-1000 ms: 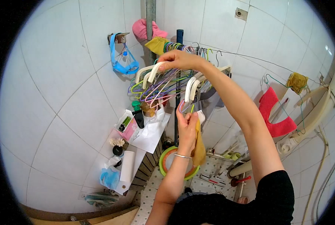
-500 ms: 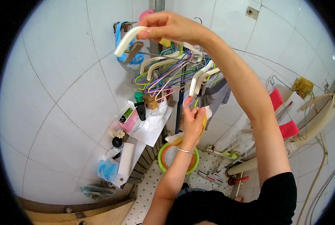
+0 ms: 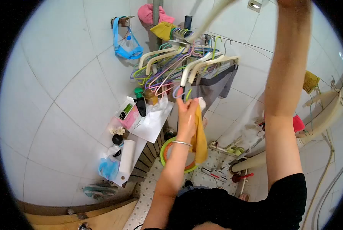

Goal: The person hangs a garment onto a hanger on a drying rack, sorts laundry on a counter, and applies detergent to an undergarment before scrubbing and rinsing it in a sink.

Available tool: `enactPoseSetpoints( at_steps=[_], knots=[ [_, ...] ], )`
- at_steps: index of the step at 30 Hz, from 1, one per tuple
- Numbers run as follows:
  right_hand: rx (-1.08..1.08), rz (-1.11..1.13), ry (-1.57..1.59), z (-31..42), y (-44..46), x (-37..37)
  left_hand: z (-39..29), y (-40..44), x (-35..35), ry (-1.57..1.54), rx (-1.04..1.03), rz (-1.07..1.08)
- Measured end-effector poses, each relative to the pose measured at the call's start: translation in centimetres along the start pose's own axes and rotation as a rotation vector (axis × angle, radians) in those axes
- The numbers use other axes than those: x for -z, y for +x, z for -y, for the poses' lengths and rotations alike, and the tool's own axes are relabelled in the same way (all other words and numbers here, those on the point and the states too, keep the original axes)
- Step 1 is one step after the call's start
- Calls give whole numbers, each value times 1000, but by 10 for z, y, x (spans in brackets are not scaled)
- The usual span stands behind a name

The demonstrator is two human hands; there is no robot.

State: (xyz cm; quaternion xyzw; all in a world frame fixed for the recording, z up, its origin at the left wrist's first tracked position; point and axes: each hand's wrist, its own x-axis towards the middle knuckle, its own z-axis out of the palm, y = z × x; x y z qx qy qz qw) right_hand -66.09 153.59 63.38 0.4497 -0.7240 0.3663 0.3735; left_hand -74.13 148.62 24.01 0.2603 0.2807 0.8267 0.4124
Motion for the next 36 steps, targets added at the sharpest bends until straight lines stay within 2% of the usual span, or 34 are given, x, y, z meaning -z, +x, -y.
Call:
enactPoseSetpoints(
  at_steps=[2, 4, 5, 7, 8, 9, 10, 13, 15, 17, 19, 21, 22, 25, 26, 29, 33, 36],
  knots=[
    [-125, 202, 36, 34, -8, 43, -1, 3, 2, -28, -14, -9],
    [-188, 288, 56, 43, -25, 42, -3, 3, 3, -35, 16, -52],
    [-294, 122, 13, 42, -56, 23, -2, 3, 4, -43, 41, -94],
    [-610, -545, -313, 45, -145, 6, 1, 0, 9, -20, 35, -71],
    [-849, -375, -279, 42, -157, -19, 2, -2, 10, -24, 40, -113],
    [-870, -440, -322, 33, -179, -37, 4, -3, 10, -25, 43, -154],
    [-1052, -482, -361, 29, -202, -47, 7, -5, 12, -18, 24, -142],
    [-1314, -508, -234, 26, -249, -69, 16, -16, 18, 55, 47, -72],
    [-1376, -520, -241, 26, -277, -77, 16, -25, 13, 88, 55, -50],
    [-1376, -550, -254, 31, -291, -91, 10, -31, 5, 288, 68, 205],
    [-1443, -682, -163, 35, -309, -106, 6, -35, -1, 350, 62, 236],
    [-1448, -751, -155, 40, -322, -119, 1, -34, -3, 524, -30, 380],
    [-1423, -812, -158, 40, -333, -123, -1, -34, -3, 575, -2, 419],
    [-1339, -960, -131, 42, -357, -132, -6, -32, -1, 739, 1, 480],
    [-1279, -1038, -109, 44, -362, -135, -5, -33, -3, 745, 9, 484],
    [-1294, -1142, -121, 51, -370, -145, -2, -36, -8, 657, 38, 471],
    [-1263, -1153, -54, 56, -376, -152, 3, -37, -8, 632, 82, 470],
    [-1333, -1119, -8, 54, -386, -154, 10, -34, -3, 649, 112, 461]
  ],
)
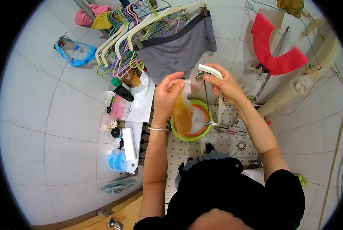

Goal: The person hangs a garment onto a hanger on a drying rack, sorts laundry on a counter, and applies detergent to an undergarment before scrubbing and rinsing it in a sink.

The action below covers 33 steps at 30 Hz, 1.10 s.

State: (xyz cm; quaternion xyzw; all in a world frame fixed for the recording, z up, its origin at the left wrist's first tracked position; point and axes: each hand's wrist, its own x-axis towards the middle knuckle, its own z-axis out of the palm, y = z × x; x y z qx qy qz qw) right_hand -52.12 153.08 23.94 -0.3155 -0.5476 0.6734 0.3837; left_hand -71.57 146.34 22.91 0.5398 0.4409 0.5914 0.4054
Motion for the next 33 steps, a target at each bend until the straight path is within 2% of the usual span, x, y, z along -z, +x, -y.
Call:
enactPoseSetpoints(
  at_steps=[8, 15, 17, 19, 22, 28, 33],
  knots=[
    [191, -49, -18, -15, -1, -3, 5, 3, 5, 146, -9, -16],
    [155, -26, 27, -21, 5, -5, 9, 5, 5, 130, -12, -67],
    [82, 12, 136, -27, 6, -7, 13, 7, 4, 139, -8, -71],
    [74, 17, 122, -35, 10, -6, 20, 10, 2, 163, -103, -70],
    [66, 15, 97, -36, 9, -7, 17, 9, -3, 157, -132, -49],
    [85, 61, 87, -37, 8, -12, 12, 4, -9, 13, 46, -43],
    [95, 97, 66, -31, 7, -8, 15, 6, -9, -42, 3, -4]
  ],
)
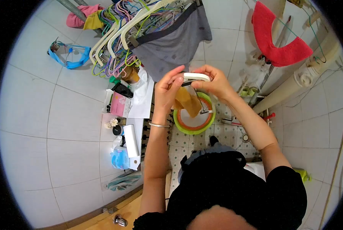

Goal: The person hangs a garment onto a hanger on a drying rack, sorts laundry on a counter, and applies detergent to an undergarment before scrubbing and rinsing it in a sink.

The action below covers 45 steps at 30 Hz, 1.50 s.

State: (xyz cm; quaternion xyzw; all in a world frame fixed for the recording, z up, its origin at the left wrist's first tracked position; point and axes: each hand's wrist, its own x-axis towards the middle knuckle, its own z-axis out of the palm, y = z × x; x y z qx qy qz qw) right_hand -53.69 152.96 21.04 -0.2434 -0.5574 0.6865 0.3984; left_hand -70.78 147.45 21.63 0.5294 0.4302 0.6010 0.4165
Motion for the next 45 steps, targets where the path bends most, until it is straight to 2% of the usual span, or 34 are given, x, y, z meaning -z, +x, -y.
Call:
enactPoseSetpoints(
  at_steps=[2, 3, 4, 5, 6, 8, 9, 11, 14, 16, 17, 18, 20, 21, 23, 24, 26, 27, 29, 30, 32, 33, 37, 41, 43, 44, 45],
  knots=[
    [-36, 1, -65, 8, -1, 0, -3, -1, 1, 33, -15, 26],
    [-39, -3, -63, 6, 0, 2, -6, -1, 1, 246, -55, 73],
    [56, 13, -153, 3, 2, 3, -10, -1, 0, 458, -95, 121],
    [149, 28, -243, 1, 1, 4, -12, -2, 0, 455, -90, 125],
    [143, 25, -243, 2, 0, 7, -13, -3, 1, 493, -38, 129],
    [31, 214, -124, 10, -5, 16, -19, -4, -4, 532, 14, 135],
    [28, 211, -123, 14, -6, 20, -24, -6, -8, 476, -12, 154],
    [-152, 371, 148, 19, -10, 26, -31, -10, -15, 418, -32, 169],
    [-132, 440, 96, 8, -11, 24, -32, -14, -22, 400, -57, 213],
    [-150, 489, 135, 2, -11, 29, -29, -17, -20, 497, -63, 338],
    [-148, 524, 392, -8, -7, 35, -25, -18, -18, 592, -182, 359],
    [-152, 550, 650, -21, -3, 43, -26, -22, -17, 604, -173, 337],
    [-148, 545, 564, -54, 9, 56, -32, -26, -16, 462, -126, 317],
    [-416, 560, 153, -63, 8, 54, -37, -29, -16, 386, -81, 281],
    [-542, 565, -208, -112, -5, 62, -36, -30, -7, 348, -56, 209],
    [-428, 577, -142, -161, -19, 75, -32, -30, -2, 302, -27, 151],
    [-527, 642, 122, -236, -29, 88, -15, -31, 10, 281, -84, 74],
    [-533, 652, 121, -229, -34, 82, -5, -32, 18, 224, -44, -5],
    [-786, 322, 293, -204, -45, 71, -10, -35, 20, 141, -28, -138],
    [-792, 327, 290, -205, -49, 72, -8, -36, 21, 139, -26, -146],
    [-818, 210, 141, -207, -53, 76, -6, -36, 22, -50, 1, -304],
    [-784, 124, 179, -217, -55, 78, -5, -36, 23, -43, -22, -337],
    [-723, 52, 267, -213, -51, 86, 12, -41, 38, -34, 30, -440],
    [-670, -17, -86, -174, -44, 92, 27, -45, 49, -253, 15, -608],
    [-537, 101, -330, -177, -37, 100, 31, -47, 54, -306, 29, -674],
    [-403, 196, -449, -183, -34, 102, 34, -46, 57, -329, 35, -720],
    [-328, 159, -446, -188, -36, 103, 34, -47, 60, -311, 33, -699]
  ],
)
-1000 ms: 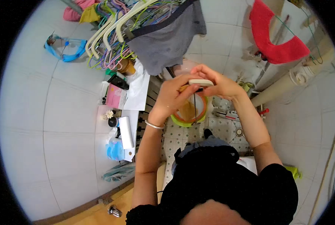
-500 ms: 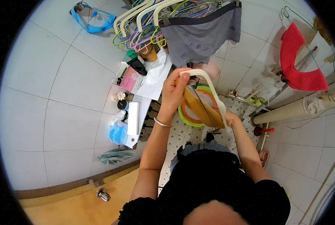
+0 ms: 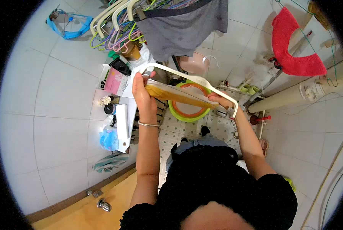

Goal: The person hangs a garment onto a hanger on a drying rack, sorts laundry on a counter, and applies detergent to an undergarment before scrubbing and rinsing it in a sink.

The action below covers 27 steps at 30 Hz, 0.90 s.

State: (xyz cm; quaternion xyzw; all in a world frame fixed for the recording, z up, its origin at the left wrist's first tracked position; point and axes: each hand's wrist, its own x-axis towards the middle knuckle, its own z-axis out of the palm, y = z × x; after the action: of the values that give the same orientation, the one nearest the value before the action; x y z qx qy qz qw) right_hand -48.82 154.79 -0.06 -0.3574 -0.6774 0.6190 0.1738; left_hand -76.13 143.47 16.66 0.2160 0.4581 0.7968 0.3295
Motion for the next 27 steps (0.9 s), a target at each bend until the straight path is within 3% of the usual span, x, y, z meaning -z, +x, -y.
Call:
enactPoseSetpoints(
  at_steps=[3, 4, 7, 8, 9, 11, 12, 13, 15, 17, 19, 22, 24, 27],
  knots=[
    [-172, 153, 153, -9, 2, 6, 2, 2, 0, -94, -22, -46],
    [-222, 202, 27, 21, -9, 7, 6, 6, 9, -95, 3, -48],
    [-39, 182, 97, 7, -13, 2, 5, 7, 13, -102, 26, -105],
    [-68, 37, 371, -12, -8, -8, 8, 10, 20, -76, 21, -117],
    [-71, 34, 370, -29, -6, -4, 11, 11, 25, -77, 26, -116],
    [-51, -92, 836, -20, -6, -7, 14, 9, 30, -83, 24, -147],
    [92, 61, 991, -10, -10, -6, 18, 10, 35, -99, 50, -157],
    [93, 53, 990, 6, -15, -8, 21, 8, 38, -101, 56, -152],
    [-112, -120, 976, 26, -21, -11, 27, 4, 46, -109, 61, -175],
    [-125, -26, 995, 23, -24, -8, 30, 3, 53, -122, 75, -206],
    [-82, -177, 1178, 22, -31, -9, 31, -5, 60, -180, 146, -238],
    [-107, -53, 1335, 48, -46, -3, 54, -5, 90, -253, 195, -311],
    [-28, -81, 1122, 45, -50, -3, 58, -10, 97, -270, 208, -328],
    [-52, -328, 486, 82, -58, 2, 54, -25, 88, -296, 281, -343]
  ],
)
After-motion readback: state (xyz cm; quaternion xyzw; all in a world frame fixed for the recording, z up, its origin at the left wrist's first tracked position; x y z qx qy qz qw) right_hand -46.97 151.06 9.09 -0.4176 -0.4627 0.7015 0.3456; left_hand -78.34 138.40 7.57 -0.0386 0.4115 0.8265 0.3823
